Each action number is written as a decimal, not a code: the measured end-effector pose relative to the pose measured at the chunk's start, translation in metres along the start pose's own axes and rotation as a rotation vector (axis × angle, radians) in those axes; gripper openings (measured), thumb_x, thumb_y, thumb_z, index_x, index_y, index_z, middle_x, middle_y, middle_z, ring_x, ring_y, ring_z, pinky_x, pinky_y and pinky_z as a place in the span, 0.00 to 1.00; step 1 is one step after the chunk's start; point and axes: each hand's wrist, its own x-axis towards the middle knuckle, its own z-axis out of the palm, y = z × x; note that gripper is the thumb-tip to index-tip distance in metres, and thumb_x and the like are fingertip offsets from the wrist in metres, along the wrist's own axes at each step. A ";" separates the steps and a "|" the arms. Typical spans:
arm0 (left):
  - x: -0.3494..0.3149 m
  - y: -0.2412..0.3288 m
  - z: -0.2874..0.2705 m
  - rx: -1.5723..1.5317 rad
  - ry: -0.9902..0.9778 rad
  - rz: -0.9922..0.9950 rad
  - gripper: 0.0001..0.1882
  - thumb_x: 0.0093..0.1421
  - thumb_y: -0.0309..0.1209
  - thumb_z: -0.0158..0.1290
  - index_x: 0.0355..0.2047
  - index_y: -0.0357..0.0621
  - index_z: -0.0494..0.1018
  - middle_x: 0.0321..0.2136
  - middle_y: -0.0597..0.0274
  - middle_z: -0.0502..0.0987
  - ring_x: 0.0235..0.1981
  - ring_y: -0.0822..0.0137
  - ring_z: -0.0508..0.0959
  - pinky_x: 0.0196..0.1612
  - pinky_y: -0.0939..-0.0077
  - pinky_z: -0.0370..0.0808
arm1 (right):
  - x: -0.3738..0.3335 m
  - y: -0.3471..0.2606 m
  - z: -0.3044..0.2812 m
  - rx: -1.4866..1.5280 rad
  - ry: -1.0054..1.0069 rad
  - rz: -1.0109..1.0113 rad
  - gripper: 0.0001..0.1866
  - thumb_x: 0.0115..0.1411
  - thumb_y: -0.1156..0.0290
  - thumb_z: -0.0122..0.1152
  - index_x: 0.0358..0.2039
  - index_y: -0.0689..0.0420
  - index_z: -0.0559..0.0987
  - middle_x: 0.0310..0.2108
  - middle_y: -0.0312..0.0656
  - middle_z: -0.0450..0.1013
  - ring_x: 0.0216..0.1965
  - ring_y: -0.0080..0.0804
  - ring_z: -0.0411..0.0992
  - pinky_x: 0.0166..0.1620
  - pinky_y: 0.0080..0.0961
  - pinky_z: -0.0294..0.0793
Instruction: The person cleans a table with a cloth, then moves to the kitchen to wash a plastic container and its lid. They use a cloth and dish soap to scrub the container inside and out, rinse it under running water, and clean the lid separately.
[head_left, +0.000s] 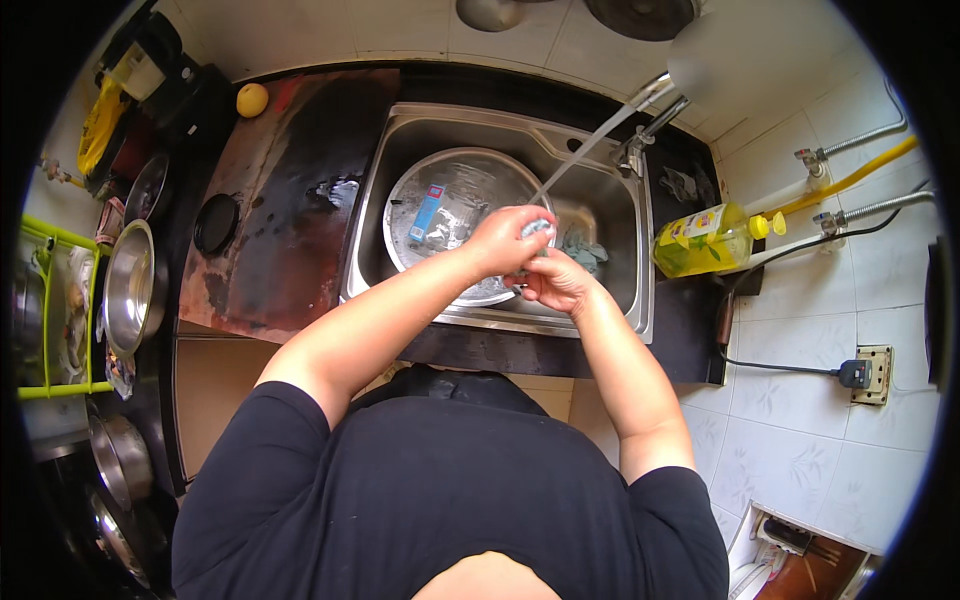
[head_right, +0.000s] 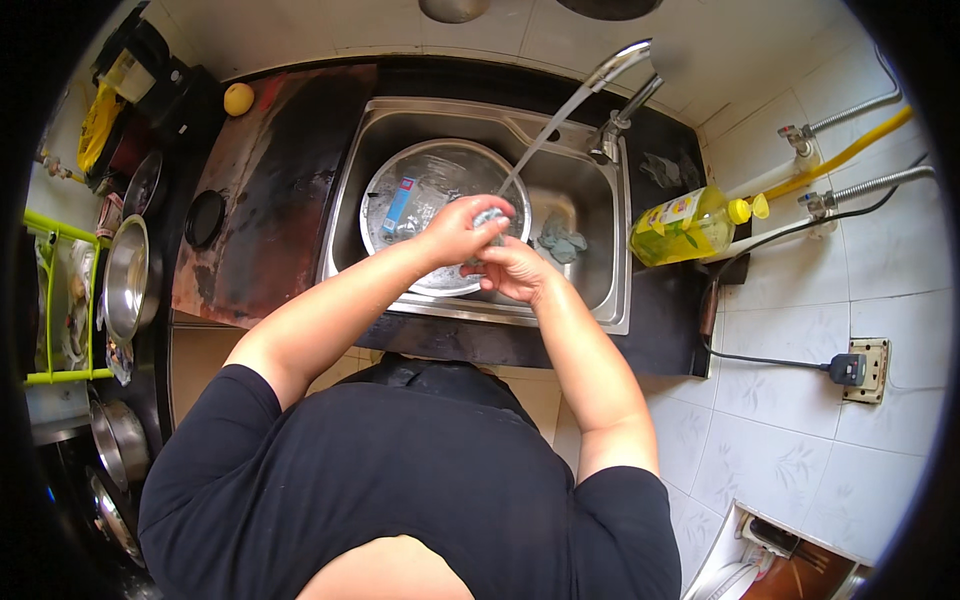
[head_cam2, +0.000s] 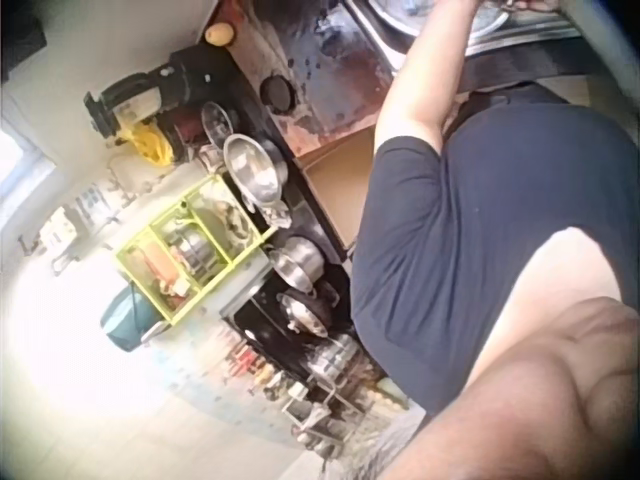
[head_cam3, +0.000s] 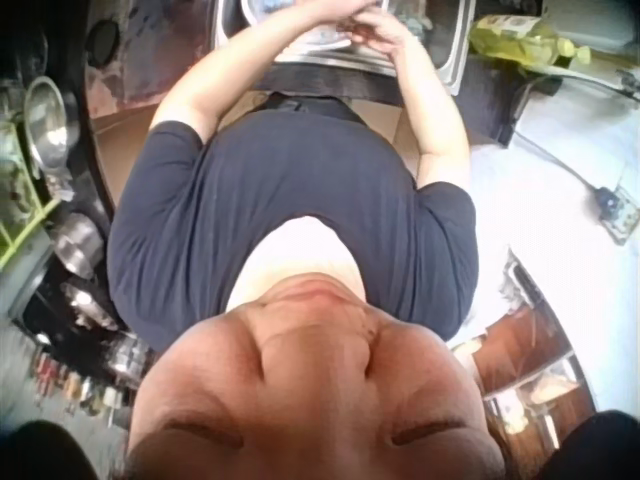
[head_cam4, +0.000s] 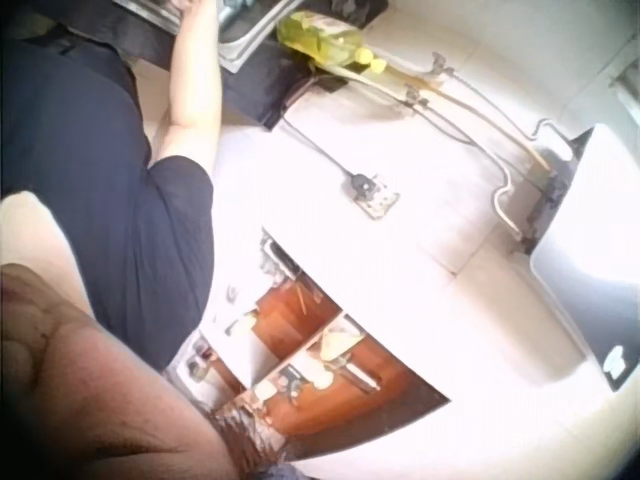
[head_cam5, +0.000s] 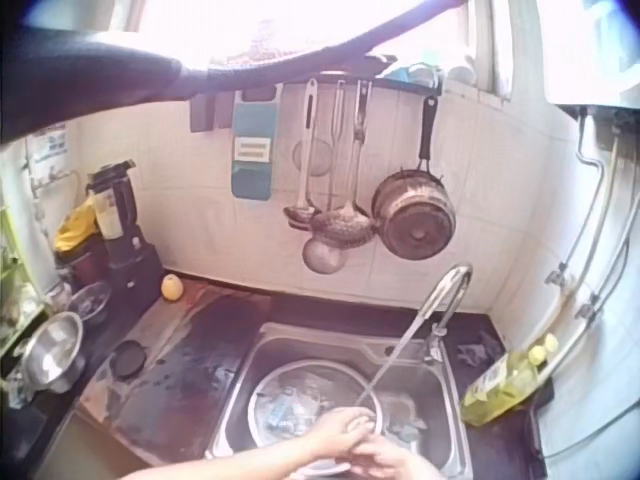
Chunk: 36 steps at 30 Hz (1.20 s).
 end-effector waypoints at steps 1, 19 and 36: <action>0.005 0.006 0.008 0.010 0.004 0.010 0.15 0.55 0.40 0.52 0.34 0.42 0.74 0.35 0.53 0.74 0.36 0.58 0.75 0.40 0.70 0.71 | -0.007 -0.003 -0.002 -0.045 0.075 -0.004 0.16 0.50 0.74 0.59 0.40 0.51 0.70 0.33 0.33 0.70 0.34 0.26 0.70 0.21 0.13 0.59; -0.027 -0.055 0.015 0.061 0.322 -0.419 0.19 0.61 0.43 0.41 0.28 0.41 0.74 0.30 0.53 0.75 0.34 0.57 0.75 0.38 0.66 0.70 | 0.041 0.008 -0.016 -1.163 0.309 -0.055 0.31 0.48 0.53 0.61 0.46 0.62 0.68 0.30 0.45 0.72 0.32 0.34 0.72 0.32 0.27 0.70; -0.247 -0.090 -0.178 -0.206 1.174 -0.366 0.15 0.61 0.29 0.47 0.47 0.39 0.67 0.44 0.60 0.70 0.44 0.71 0.70 0.47 0.79 0.67 | 0.349 0.009 0.094 -2.057 0.483 -0.797 0.25 0.52 0.60 0.57 0.51 0.55 0.70 0.60 0.52 0.53 0.61 0.50 0.50 0.61 0.34 0.51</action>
